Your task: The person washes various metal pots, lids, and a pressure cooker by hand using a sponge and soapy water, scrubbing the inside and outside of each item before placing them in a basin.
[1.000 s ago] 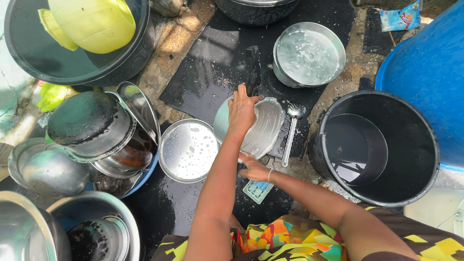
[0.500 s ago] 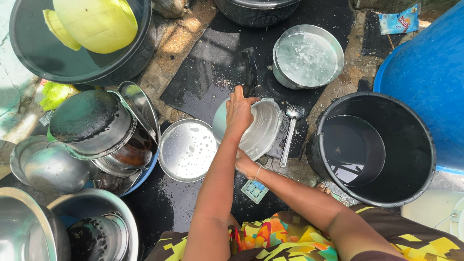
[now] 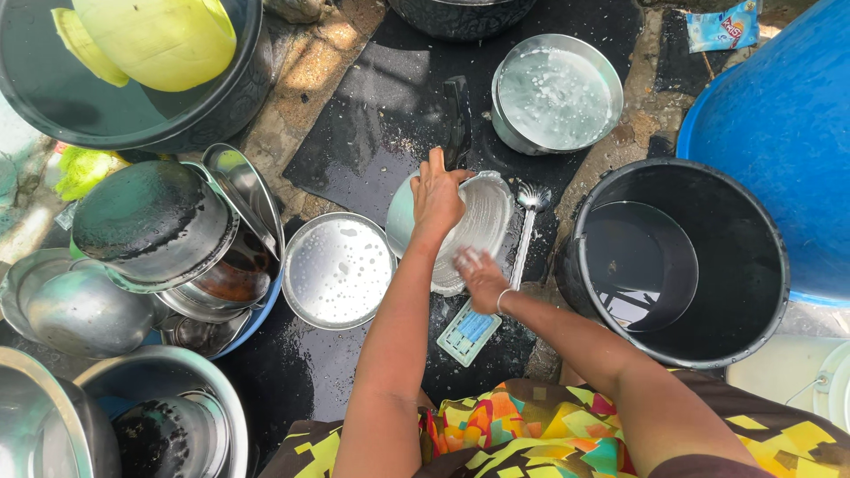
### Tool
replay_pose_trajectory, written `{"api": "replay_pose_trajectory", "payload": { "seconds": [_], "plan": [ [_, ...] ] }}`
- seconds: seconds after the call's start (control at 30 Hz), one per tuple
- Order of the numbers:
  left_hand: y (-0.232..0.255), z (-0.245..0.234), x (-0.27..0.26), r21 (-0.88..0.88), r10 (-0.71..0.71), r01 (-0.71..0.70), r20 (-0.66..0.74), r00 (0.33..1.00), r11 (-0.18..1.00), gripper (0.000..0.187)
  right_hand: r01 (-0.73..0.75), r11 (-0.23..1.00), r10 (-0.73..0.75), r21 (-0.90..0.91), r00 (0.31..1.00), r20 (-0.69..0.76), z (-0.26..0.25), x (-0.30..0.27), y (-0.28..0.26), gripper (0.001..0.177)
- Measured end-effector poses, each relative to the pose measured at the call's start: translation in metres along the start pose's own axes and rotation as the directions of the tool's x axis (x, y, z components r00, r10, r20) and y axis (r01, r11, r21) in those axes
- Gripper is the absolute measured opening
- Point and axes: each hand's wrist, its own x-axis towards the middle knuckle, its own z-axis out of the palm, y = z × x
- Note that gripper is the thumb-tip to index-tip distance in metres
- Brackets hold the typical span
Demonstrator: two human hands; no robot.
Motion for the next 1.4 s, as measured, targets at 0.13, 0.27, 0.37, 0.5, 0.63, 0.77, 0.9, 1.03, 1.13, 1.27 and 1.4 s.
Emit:
{"api": "replay_pose_trajectory", "payload": {
  "seconds": [0.13, 0.27, 0.37, 0.5, 0.63, 0.77, 0.9, 1.03, 1.13, 1.27, 1.4],
  "plan": [
    [0.004, 0.001, 0.004, 0.012, -0.012, 0.012, 0.013, 1.000, 1.000, 0.048, 0.163, 0.894, -0.089, 0.418, 0.978, -0.190, 0.019, 0.006, -0.027, 0.098],
    [0.005, -0.002, -0.001, 0.019, -0.016, 0.015, 0.034, 0.999, 1.000, 0.053, 0.091, 0.986, -0.084, -0.143, 0.995, 0.051, 0.009, 0.004, 0.017, 0.107],
    [0.006, -0.008, 0.001, 0.002, -0.034, 0.034, 0.006, 0.999, 0.999, 0.051, -0.104, 0.838, 0.063, -0.536, 0.994, -0.093, -0.020, 0.012, 0.074, 0.091],
    [-0.008, -0.014, -0.001, 0.000, -0.054, 0.054, 0.047, 0.997, 0.999, 0.054, -0.040, 0.906, 0.079, -0.422, 0.994, 0.075, -0.021, 0.009, 0.036, 0.093],
    [-0.008, -0.010, 0.002, -0.036, -0.096, 0.096, -0.004, 0.995, 0.995, 0.052, 0.305, 0.321, 0.027, 0.897, 0.943, -0.331, 0.000, 0.014, -0.066, 0.089],
    [-0.004, -0.006, 0.003, -0.057, -0.174, 0.174, 0.001, 0.985, 0.983, 0.052, 0.441, 0.109, 0.187, 0.891, 0.871, -0.455, 0.005, 0.033, -0.085, 0.080],
    [-0.020, -0.008, 0.000, -0.117, -0.163, 0.156, -0.047, 0.986, 0.981, 0.051, 0.450, 0.508, 0.207, 0.734, 0.764, -0.611, 0.026, 0.022, -0.056, 0.056],
    [-0.039, -0.019, -0.002, -0.393, -0.175, 0.198, 0.093, 0.980, 0.898, 0.052, 0.262, 0.944, -0.050, 0.201, 0.715, -0.697, 0.030, 0.011, -0.021, 0.046],
    [-0.049, -0.018, -0.004, -0.513, -0.194, 0.245, 0.152, 0.969, 0.822, 0.068, 0.252, 0.783, 0.225, 0.569, 0.738, -0.636, 0.008, 0.022, -0.053, 0.024],
    [-0.066, 0.006, -0.004, -0.456, -0.159, 0.145, 0.008, 0.987, 0.878, 0.076, 0.154, 0.461, 0.518, 0.874, 0.753, -0.406, -0.033, 0.055, -0.087, 0.028],
    [-0.079, 0.021, 0.000, -0.355, -0.129, 0.090, -0.087, 0.988, 0.931, 0.063, 0.521, 0.094, 0.418, 0.848, 0.753, -0.509, -0.019, 0.054, -0.102, 0.048]
  ]
}}
